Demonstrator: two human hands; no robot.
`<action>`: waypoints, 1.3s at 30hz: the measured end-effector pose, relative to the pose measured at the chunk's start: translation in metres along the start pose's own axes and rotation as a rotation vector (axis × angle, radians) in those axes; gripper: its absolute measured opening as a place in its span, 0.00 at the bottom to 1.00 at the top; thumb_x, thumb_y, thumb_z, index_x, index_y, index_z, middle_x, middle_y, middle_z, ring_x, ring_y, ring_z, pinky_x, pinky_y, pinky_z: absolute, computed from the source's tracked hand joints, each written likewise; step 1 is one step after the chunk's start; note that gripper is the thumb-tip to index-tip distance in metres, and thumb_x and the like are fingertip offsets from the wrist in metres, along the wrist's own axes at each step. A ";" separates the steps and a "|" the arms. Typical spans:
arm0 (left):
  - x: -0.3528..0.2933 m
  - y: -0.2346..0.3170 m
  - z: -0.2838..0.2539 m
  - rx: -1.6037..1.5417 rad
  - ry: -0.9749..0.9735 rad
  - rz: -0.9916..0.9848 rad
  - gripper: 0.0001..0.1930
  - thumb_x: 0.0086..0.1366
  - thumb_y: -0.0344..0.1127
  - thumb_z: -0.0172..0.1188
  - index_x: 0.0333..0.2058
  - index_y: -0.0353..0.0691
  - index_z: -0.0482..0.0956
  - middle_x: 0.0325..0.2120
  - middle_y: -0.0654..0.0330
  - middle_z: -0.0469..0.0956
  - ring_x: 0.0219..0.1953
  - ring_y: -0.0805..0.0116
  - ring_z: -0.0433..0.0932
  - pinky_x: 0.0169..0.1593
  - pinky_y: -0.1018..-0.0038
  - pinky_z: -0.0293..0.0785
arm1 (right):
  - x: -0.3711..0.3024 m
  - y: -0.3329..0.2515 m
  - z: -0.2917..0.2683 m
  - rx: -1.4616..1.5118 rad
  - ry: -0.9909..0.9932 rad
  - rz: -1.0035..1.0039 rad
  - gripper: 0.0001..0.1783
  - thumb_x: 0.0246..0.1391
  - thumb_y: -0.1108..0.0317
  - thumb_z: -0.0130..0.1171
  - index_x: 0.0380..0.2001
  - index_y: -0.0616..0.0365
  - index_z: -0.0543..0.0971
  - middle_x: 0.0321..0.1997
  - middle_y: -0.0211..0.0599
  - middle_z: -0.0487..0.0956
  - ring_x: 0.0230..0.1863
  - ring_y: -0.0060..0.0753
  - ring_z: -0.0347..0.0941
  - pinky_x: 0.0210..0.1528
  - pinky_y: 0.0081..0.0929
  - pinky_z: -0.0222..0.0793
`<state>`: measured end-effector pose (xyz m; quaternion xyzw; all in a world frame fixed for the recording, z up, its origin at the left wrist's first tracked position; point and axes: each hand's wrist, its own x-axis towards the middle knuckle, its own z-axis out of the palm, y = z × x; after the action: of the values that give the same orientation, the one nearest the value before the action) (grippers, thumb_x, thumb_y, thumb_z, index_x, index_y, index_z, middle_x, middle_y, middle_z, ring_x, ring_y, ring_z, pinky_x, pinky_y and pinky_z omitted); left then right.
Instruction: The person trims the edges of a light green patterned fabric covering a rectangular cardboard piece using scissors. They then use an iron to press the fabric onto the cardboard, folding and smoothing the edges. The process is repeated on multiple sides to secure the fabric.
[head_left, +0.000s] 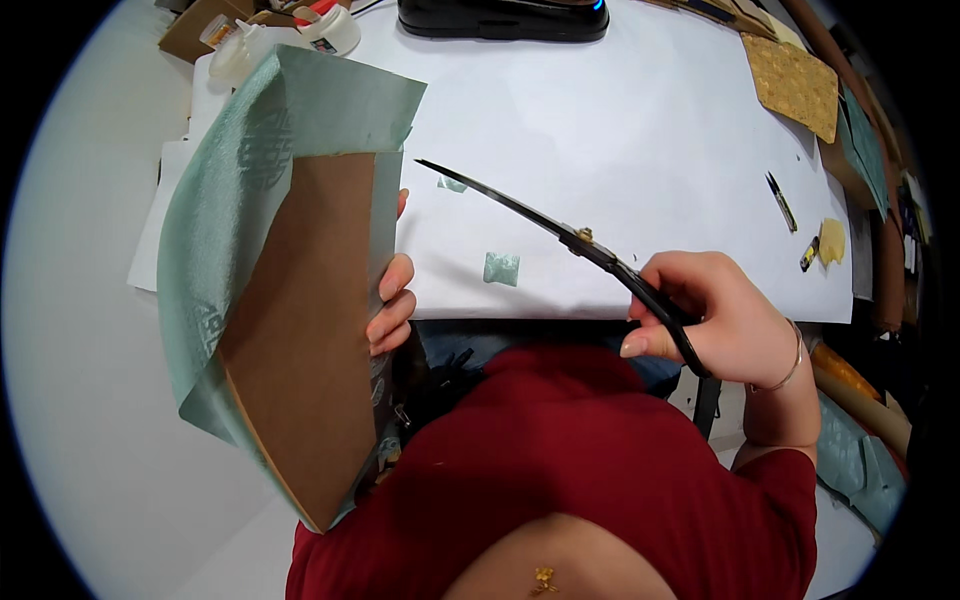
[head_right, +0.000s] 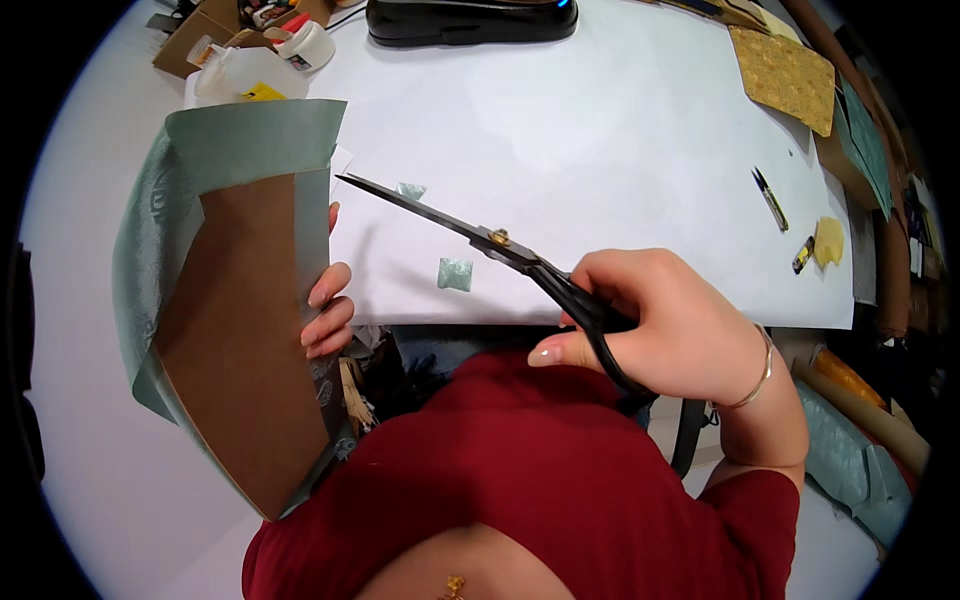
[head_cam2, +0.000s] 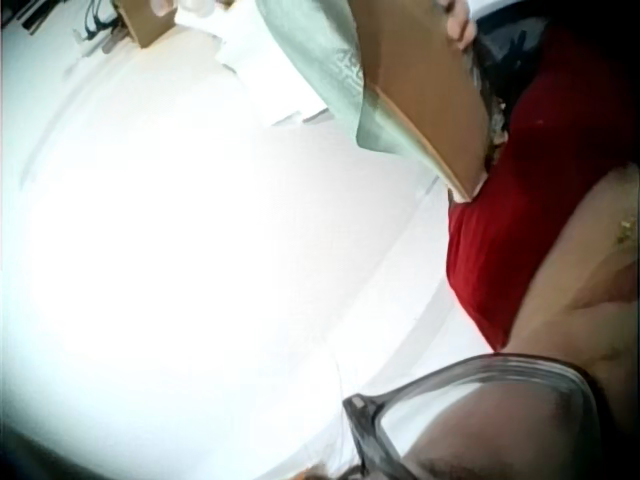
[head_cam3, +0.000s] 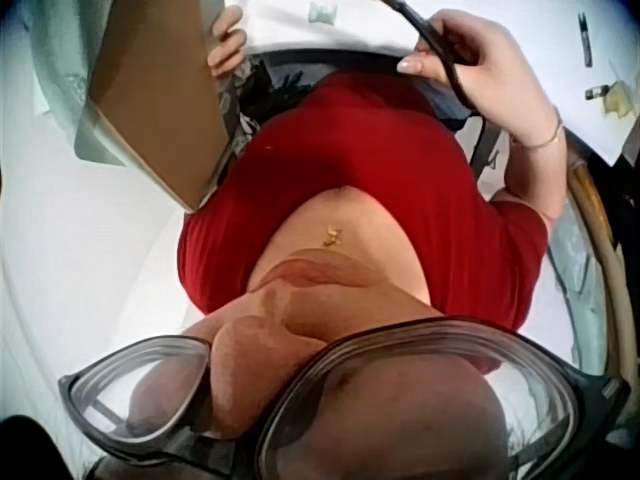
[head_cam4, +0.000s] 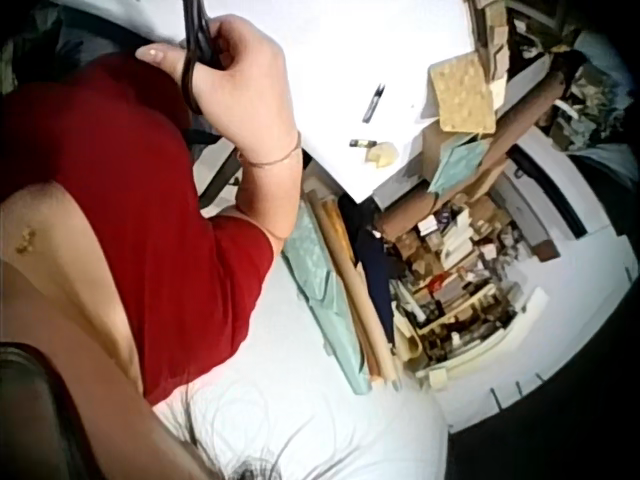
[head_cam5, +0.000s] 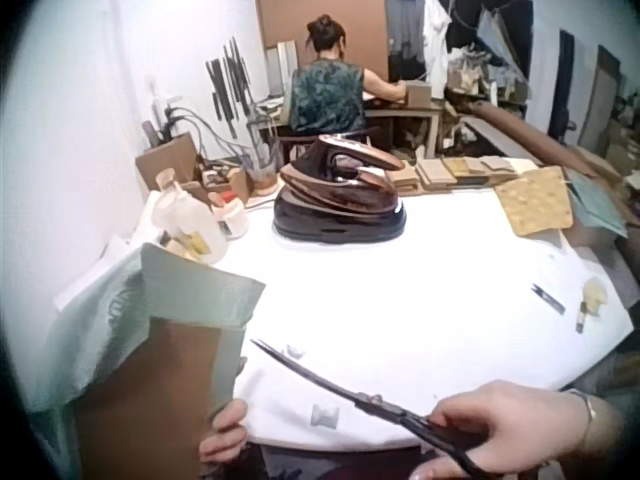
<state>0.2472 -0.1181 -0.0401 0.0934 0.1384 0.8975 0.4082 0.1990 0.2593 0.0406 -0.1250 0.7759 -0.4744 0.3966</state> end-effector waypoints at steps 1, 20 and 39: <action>-0.001 0.000 0.001 -0.001 0.013 -0.008 0.36 0.74 0.64 0.39 0.75 0.66 0.40 0.48 0.53 0.73 0.38 0.55 0.78 0.41 0.59 0.73 | 0.002 -0.003 0.002 -0.019 0.005 0.014 0.24 0.46 0.54 0.79 0.25 0.61 0.76 0.16 0.20 0.64 0.20 0.14 0.57 0.22 0.18 0.50; -0.012 -0.001 -0.010 -0.023 -0.105 0.012 0.38 0.75 0.63 0.40 0.76 0.62 0.38 0.50 0.48 0.71 0.40 0.51 0.78 0.43 0.58 0.73 | 0.016 -0.011 0.008 0.058 -0.065 0.040 0.19 0.52 0.61 0.76 0.26 0.61 0.75 0.18 0.19 0.69 0.23 0.09 0.62 0.24 0.12 0.57; -0.005 0.004 0.004 0.008 -0.005 -0.017 0.41 0.70 0.71 0.37 0.75 0.64 0.42 0.45 0.54 0.71 0.37 0.59 0.75 0.42 0.62 0.70 | 0.018 -0.007 0.000 0.117 -0.093 0.085 0.20 0.52 0.60 0.75 0.26 0.60 0.75 0.18 0.22 0.72 0.22 0.12 0.66 0.24 0.13 0.61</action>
<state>0.2486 -0.1233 -0.0350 0.0961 0.1415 0.8931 0.4160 0.1860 0.2453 0.0375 -0.0905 0.7321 -0.4956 0.4585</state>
